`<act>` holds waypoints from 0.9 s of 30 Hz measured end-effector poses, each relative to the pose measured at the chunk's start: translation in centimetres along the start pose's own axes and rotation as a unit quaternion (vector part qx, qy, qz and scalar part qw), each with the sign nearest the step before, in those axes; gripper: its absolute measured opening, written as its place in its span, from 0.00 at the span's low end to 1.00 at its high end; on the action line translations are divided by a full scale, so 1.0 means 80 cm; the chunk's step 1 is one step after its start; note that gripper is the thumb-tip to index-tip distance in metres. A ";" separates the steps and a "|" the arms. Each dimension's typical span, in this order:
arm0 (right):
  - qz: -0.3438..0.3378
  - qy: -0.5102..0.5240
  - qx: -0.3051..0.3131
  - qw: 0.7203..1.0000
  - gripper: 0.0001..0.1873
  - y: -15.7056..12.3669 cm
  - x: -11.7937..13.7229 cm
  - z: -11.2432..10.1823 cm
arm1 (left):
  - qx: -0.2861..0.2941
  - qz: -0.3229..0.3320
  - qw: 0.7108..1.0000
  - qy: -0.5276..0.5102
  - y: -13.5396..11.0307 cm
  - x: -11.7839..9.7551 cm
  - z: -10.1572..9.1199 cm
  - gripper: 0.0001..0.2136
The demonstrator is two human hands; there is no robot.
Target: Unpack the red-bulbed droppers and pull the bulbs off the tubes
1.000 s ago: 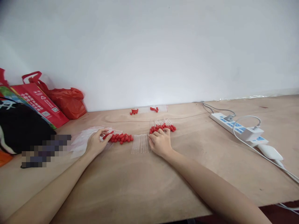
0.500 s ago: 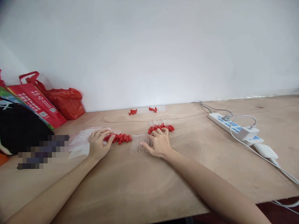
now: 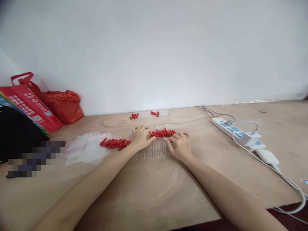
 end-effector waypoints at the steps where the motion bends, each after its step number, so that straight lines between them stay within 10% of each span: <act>1: 0.000 0.003 -0.002 1.000 0.18 0.001 0.001 0.000 | 0.004 0.001 1.000 0.004 0.004 -0.001 0.003 0.10; 13: 0.018 0.044 0.000 0.999 0.15 0.001 -0.004 0.005 | -0.077 -0.003 0.996 -0.034 -0.018 0.009 -0.018 0.04; 20: -0.081 0.076 0.012 0.994 0.20 0.002 0.023 0.005 | -0.109 0.118 0.986 -0.046 -0.102 0.030 -0.078 0.06; 27: -0.198 0.074 0.045 0.976 0.14 -0.002 0.066 0.014 | -0.141 0.230 0.961 -0.058 -0.123 0.020 -0.085 0.06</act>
Point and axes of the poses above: each hand's wrist, its own y-axis towards the middle knuckle, its own z-axis out of the palm, x = y × z, the point moved 5 cm from there along y, towards the middle knuckle, and after that the axes turned 5 degrees about -z, right-handed, at the moved point
